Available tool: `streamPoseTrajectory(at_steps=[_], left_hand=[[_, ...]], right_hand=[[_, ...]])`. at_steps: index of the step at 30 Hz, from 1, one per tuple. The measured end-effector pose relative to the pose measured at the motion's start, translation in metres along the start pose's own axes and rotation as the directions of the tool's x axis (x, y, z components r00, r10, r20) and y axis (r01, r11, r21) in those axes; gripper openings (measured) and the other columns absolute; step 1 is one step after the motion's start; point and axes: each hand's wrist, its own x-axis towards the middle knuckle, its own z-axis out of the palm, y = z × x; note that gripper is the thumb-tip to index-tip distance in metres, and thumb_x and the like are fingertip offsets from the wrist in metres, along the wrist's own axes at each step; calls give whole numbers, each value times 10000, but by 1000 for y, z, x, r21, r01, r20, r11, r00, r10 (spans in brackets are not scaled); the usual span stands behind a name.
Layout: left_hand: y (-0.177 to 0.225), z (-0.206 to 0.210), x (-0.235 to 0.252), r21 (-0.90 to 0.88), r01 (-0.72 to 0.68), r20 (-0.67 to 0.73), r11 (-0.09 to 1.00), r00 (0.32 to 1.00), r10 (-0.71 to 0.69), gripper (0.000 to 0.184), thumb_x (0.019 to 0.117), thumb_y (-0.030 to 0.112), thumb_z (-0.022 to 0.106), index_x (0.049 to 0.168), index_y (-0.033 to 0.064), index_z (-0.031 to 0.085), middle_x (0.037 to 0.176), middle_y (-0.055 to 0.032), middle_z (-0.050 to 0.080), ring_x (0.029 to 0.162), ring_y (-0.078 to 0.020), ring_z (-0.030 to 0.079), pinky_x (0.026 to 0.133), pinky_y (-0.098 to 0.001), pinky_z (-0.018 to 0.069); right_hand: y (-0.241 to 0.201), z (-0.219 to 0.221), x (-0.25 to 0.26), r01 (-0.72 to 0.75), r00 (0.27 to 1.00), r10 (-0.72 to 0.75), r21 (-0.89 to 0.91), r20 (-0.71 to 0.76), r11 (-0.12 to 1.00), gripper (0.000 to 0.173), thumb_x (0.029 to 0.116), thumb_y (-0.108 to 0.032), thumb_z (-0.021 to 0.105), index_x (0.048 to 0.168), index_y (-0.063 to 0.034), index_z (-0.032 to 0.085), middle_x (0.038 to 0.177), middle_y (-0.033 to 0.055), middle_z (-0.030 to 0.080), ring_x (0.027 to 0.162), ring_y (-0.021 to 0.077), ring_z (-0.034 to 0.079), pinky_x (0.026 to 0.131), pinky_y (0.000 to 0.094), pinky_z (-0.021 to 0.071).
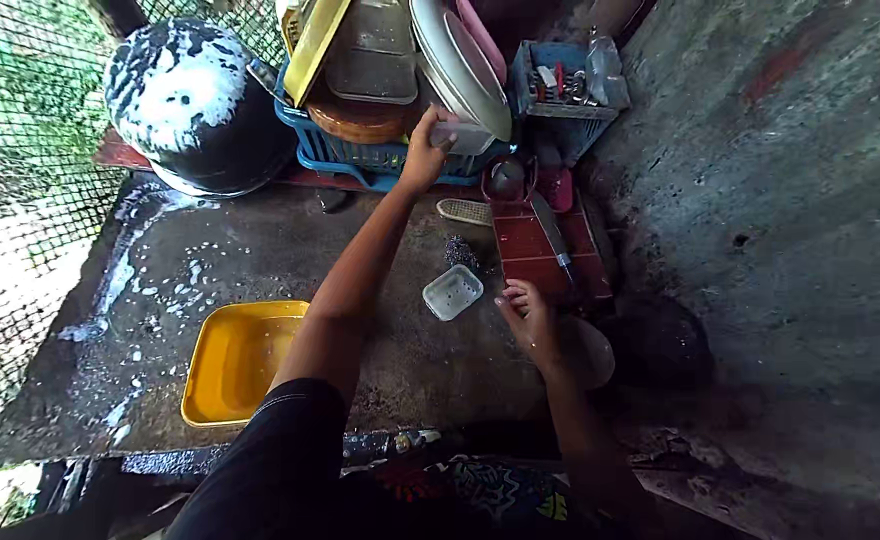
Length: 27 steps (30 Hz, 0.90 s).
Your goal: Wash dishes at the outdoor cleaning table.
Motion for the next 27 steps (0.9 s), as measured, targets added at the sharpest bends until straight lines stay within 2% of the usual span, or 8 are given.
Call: streamPoseTrajectory(at_steps=[4, 7, 11, 15, 18, 22, 25, 27], left_hand=[[-2, -12, -13, -68, 90, -117, 994, 988, -98, 269, 958, -13, 595, 1203, -116, 555, 1172, -202, 637, 1065, -172, 637, 939, -322, 535], [6, -22, -12, -94, 132, -218, 987, 964, -150, 318, 967, -19, 591, 1262, -126, 536, 1207, -230, 633, 1091, -189, 643, 960, -326, 536], [9, -23, -6, -110, 30, -258, 993, 965, -57, 283, 984, -16, 568, 1244, -111, 508, 1196, -206, 603, 1080, -175, 633, 941, -315, 543], [-9, -10, -3, 108, -56, -193, 993, 978, 76, 260, 979, 17, 587, 1205, -112, 592, 1300, -288, 567, 1251, -313, 562, 1059, -375, 476], [-15, 1, -3, 214, -97, -164, 972, 977, 134, 247, 976, 1, 586, 1189, -121, 621, 1307, -305, 575, 1280, -358, 556, 1088, -393, 463], [-6, 7, -2, 382, -26, -81, 924, 995, 61, 261, 1029, 91, 564, 1227, -52, 656, 1304, -259, 610, 1225, -345, 609, 1063, -417, 486], [7, 2, 0, 583, 61, 18, 810, 996, -88, 332, 1079, 213, 495, 1339, 59, 632, 1365, -259, 585, 1191, -416, 623, 1023, -539, 483], [18, 1, 5, 674, 92, 71, 733, 980, -188, 374, 1099, 261, 449, 1395, 81, 589, 1380, -282, 559, 1242, -443, 582, 1063, -577, 434]], right_hand=[[2, 6, -1, -28, 999, 27, 33, 16, 999, 438, 968, -221, 686, 1321, 21, 595, 1126, 168, 715, 921, 222, 715, 817, 364, 598], [1, 9, -1, -48, 998, 47, 31, 43, 998, 434, 974, -235, 682, 1318, 18, 602, 1134, 167, 715, 929, 214, 714, 827, 356, 595], [4, 13, -1, -34, 999, 31, 58, 38, 998, 425, 969, -208, 681, 1310, 30, 599, 1117, 178, 715, 911, 212, 714, 808, 351, 596], [-1, 14, -2, -47, 998, 45, 57, 34, 997, 413, 976, -188, 675, 1320, 28, 595, 1114, 176, 714, 895, 203, 712, 797, 343, 593], [3, 14, -6, -28, 999, 27, 50, 22, 998, 411, 975, -199, 676, 1307, 32, 605, 1102, 174, 716, 874, 197, 707, 781, 327, 590], [5, 14, -10, -59, 998, 58, 26, 16, 998, 415, 972, -211, 683, 1303, 28, 612, 1100, 162, 719, 865, 174, 704, 779, 300, 584], [4, 13, -13, -82, 995, 82, 7, 54, 997, 421, 977, -209, 681, 1312, 34, 603, 1113, 174, 713, 863, 186, 707, 780, 311, 586], [0, 13, -14, -81, 993, 80, 6, 86, 997, 431, 981, -201, 668, 1325, 46, 589, 1135, 186, 706, 871, 196, 710, 784, 323, 589]])
